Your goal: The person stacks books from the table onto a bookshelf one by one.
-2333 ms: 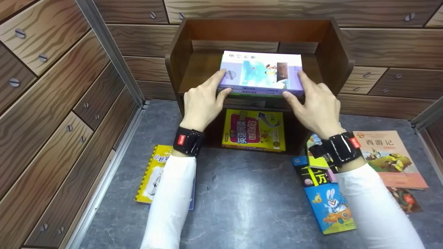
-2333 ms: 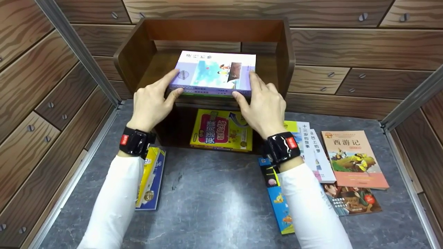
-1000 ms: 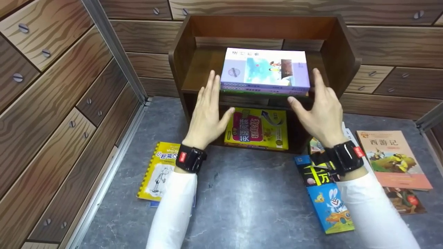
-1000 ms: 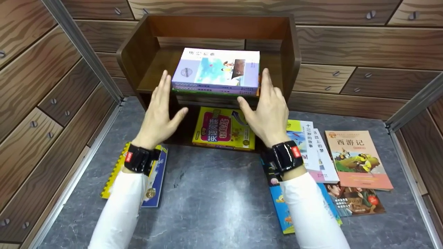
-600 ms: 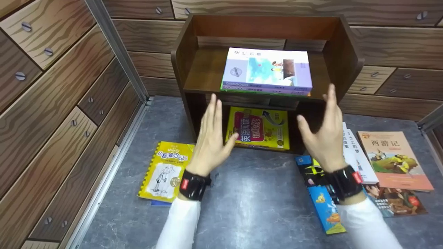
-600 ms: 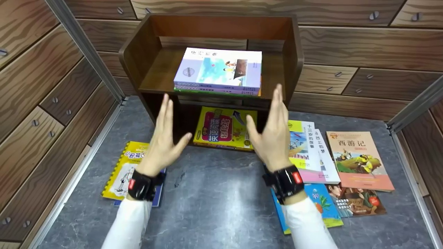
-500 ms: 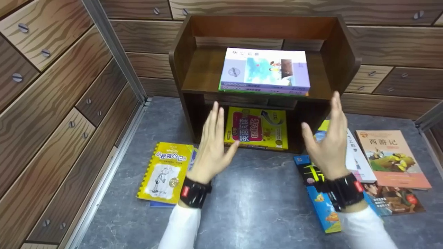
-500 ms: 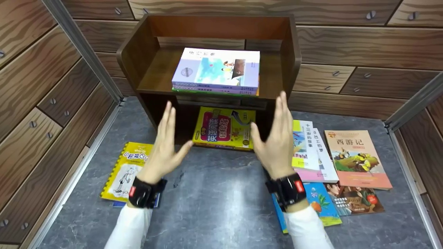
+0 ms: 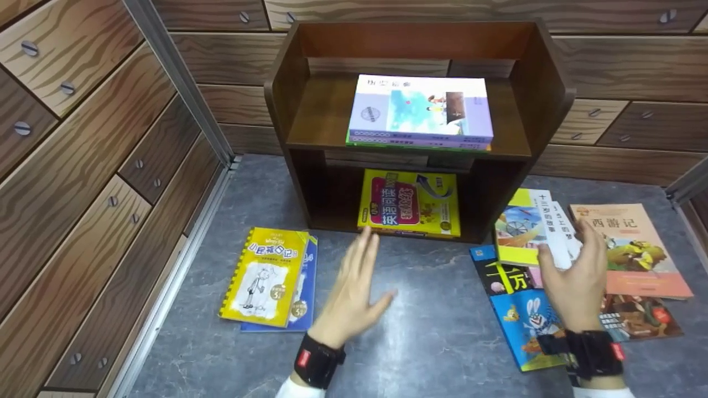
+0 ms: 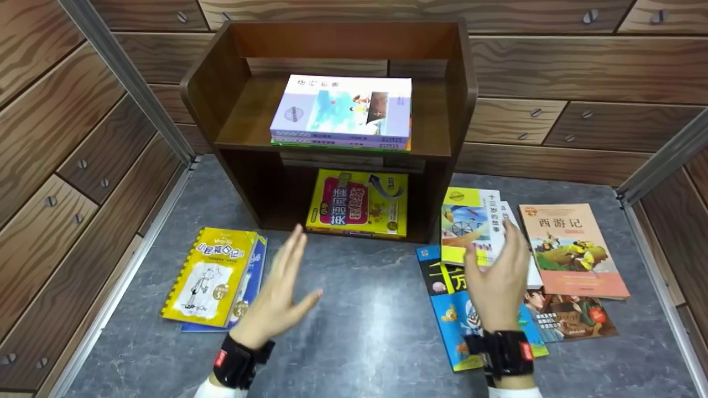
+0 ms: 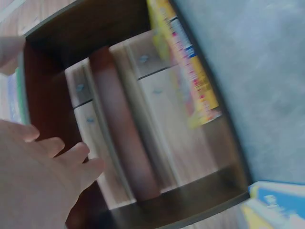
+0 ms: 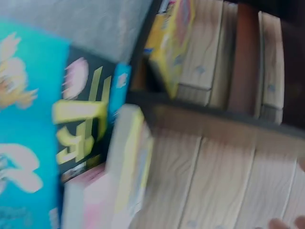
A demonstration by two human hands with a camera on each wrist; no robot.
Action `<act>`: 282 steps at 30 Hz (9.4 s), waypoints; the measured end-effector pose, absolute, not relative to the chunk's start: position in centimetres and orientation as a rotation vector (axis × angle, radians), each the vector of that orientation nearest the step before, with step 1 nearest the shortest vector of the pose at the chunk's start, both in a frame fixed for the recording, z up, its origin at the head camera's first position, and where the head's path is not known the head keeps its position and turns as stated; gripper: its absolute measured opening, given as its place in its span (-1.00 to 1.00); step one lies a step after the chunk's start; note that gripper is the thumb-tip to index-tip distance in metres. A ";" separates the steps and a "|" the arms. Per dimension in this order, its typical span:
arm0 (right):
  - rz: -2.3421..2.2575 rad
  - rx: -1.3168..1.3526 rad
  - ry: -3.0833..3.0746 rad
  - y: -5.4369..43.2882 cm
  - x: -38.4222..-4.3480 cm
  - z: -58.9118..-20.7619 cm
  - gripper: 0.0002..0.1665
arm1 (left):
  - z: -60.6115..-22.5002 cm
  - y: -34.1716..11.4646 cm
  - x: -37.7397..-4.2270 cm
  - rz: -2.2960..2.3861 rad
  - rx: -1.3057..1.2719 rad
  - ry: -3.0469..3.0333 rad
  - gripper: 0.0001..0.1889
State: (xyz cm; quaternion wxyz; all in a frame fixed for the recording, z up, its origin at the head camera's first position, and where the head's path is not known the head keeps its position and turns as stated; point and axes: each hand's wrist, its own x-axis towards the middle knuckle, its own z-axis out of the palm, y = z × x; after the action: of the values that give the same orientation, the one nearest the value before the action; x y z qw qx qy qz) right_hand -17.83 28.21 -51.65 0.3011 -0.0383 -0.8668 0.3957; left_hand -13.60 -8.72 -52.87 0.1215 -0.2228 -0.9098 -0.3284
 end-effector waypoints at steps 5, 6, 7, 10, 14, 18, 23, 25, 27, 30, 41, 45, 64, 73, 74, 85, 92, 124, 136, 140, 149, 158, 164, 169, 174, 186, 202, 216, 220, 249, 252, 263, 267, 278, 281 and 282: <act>0.970 -0.307 -2.522 29.9 -17.4 -53.7 0.01 | -55.1 -7.9 -12.0 -0.905 -0.638 -2.806 0.13; 0.952 -0.336 -2.549 30.2 -17.4 -54.2 0.03 | -55.6 -7.7 -11.7 -0.887 -0.630 -2.832 0.12; 0.934 -0.365 -2.572 30.5 -17.6 -54.6 0.05 | -56.0 -7.5 -11.5 -0.869 -0.619 -2.856 0.11; 0.883 -0.429 -2.641 31.4 -18.2 -55.8 0.09 | -57.0 -7.0 -11.0 -0.832 -0.595 -2.910 0.10; 0.845 -0.535 -2.811 32.6 -19.0 -56.9 0.19 | -57.9 -6.7 -10.5 -0.826 -0.579 -2.963 0.10; 0.791 -0.564 -2.973 33.4 -19.9 -56.9 0.31 | -58.2 -6.5 -10.3 -0.816 -0.579 -2.990 0.09; 0.733 -0.527 -3.106 33.8 -21.1 -56.3 0.40 | -58.4 -6.2 -10.1 -0.799 -0.591 -2.999 0.09; 0.708 -0.524 -3.141 33.9 -21.7 -56.1 0.42 | -58.4 -6.1 -10.1 -0.795 -0.596 -3.002 0.08; 0.687 -0.534 -3.167 34.0 -22.1 -56.1 0.42 | -58.4 -6.1 -10.1 -0.794 -0.603 -3.005 0.08; 0.738 -0.560 -3.181 34.3 -22.7 -56.0 0.41 | -58.5 -6.1 -10.1 -0.783 -0.610 -3.006 0.08; 1.045 -0.615 -3.059 35.0 -23.0 -56.4 0.38 | -58.8 -5.7 -10.1 -0.811 -0.620 -3.006 0.07; 1.121 -0.559 -2.901 34.2 -22.8 -57.3 0.29 | -58.8 -5.7 -9.8 -0.821 -0.611 -3.001 0.08; 1.421 -0.502 -2.450 33.4 -15.8 -55.8 -0.29 | -58.0 -5.7 -10.2 -0.900 -0.594 -2.941 0.07; 1.467 -0.691 -2.454 33.4 -10.9 -53.4 -0.28 | -57.9 -5.9 -10.1 -0.954 -0.586 -2.920 0.08; 1.459 -0.705 -2.462 33.4 -10.5 -53.3 -0.28 | -57.9 -5.9 -10.1 -0.958 -0.584 -2.919 0.08; 1.576 -0.479 -2.502 32.2 -6.7 -54.3 -0.40 | -57.6 -6.1 -10.3 -1.091 -0.548 -2.884 0.05; 1.851 -0.290 -2.388 30.0 -6.3 -54.8 -0.42 | -57.3 -6.0 -10.8 -1.224 -0.503 -2.836 -0.08; 2.223 -0.013 -2.420 22.7 -7.5 -54.2 -0.39 | -57.8 -6.7 -12.0 -2.125 -0.416 -2.225 -0.54; 2.189 -0.070 -2.150 20.4 -9.2 -54.5 -0.03 | -56.7 -6.7 -12.5 -2.099 -0.208 -2.001 -0.49; 2.066 -0.016 -2.188 19.2 -9.3 -54.6 -0.08 | -56.5 -6.4 -12.8 -2.109 -0.099 -1.940 -0.47; 1.877 0.124 -2.366 17.6 -10.0 -55.2 -0.22 | -56.8 -5.3 -13.4 -2.015 0.023 -1.955 -0.47; 1.793 0.041 -2.507 17.2 -11.8 -57.0 0.30 | -57.8 -4.7 -14.6 -2.029 0.114 -1.953 -0.55; 1.720 0.107 -2.540 17.5 -13.5 -58.2 0.45 | -58.4 -4.9 -15.7 -2.019 0.113 -2.019 -0.54; 1.679 0.143 -2.537 17.6 -15.2 -58.8 0.39 | -58.6 -5.7 -16.9 -2.048 0.067 -2.130 -0.33; 1.645 0.160 -2.545 17.7 -17.0 -59.1 0.36 | -58.3 -6.7 -18.2 -1.917 0.022 -2.368 0.00; 1.497 0.200 -2.650 18.2 -21.0 -59.9 0.33 | -58.3 -7.9 -21.8 -1.468 -0.088 -2.766 0.17; 1.390 0.237 -2.875 18.5 -24.1 -61.0 0.30 | -59.6 -8.2 -25.2 -1.324 -0.221 -2.802 0.13; 1.185 0.289 -2.988 18.6 -25.2 -59.4 0.24 | -59.2 -7.6 -26.1 -0.901 -0.091 -2.947 0.13; 1.112 0.285 -2.998 18.5 -25.3 -59.0 0.23 | -59.2 -7.4 -26.3 -0.791 -0.069 -2.977 0.17; 0.669 0.140 -2.834 17.9 -27.2 -59.1 -0.02 | -58.6 -6.5 -28.6 -0.236 -0.077 -2.920 -0.16; 0.659 0.124 -2.845 17.7 -27.1 -59.1 -0.06 | -58.7 -6.5 -28.6 -0.248 -0.067 -2.901 -0.17; 0.644 0.089 -2.860 17.3 -27.2 -59.1 -0.16 | -59.1 -6.5 -28.7 -0.220 -0.031 -2.853 -0.13; 0.616 0.073 -2.876 17.3 -27.2 -59.0 -0.19 | -59.1 -6.5 -28.8 -0.204 -0.032 -2.851 -0.15; 0.632 0.055 -2.854 17.5 -27.4 -58.9 -0.26 | -59.0 -6.3 -28.7 -0.211 -0.015 -2.840 -0.16; 0.650 0.060 -2.853 17.6 -27.5 -59.0 -0.23 | -58.9 -6.2 -28.8 -0.217 -0.022 -2.820 -0.17; 0.659 0.063 -2.848 17.7 -27.5 -59.0 -0.21 | -58.9 -6.2 -28.9 -0.216 -0.027 -2.814 -0.16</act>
State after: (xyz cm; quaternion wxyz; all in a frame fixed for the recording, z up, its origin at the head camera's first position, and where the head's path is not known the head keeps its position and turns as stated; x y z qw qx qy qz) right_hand -27.51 17.68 -59.01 0.1086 0.0215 -0.9683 0.2239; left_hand -28.85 -6.18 -58.92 0.1588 -0.0094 -0.9844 -0.0756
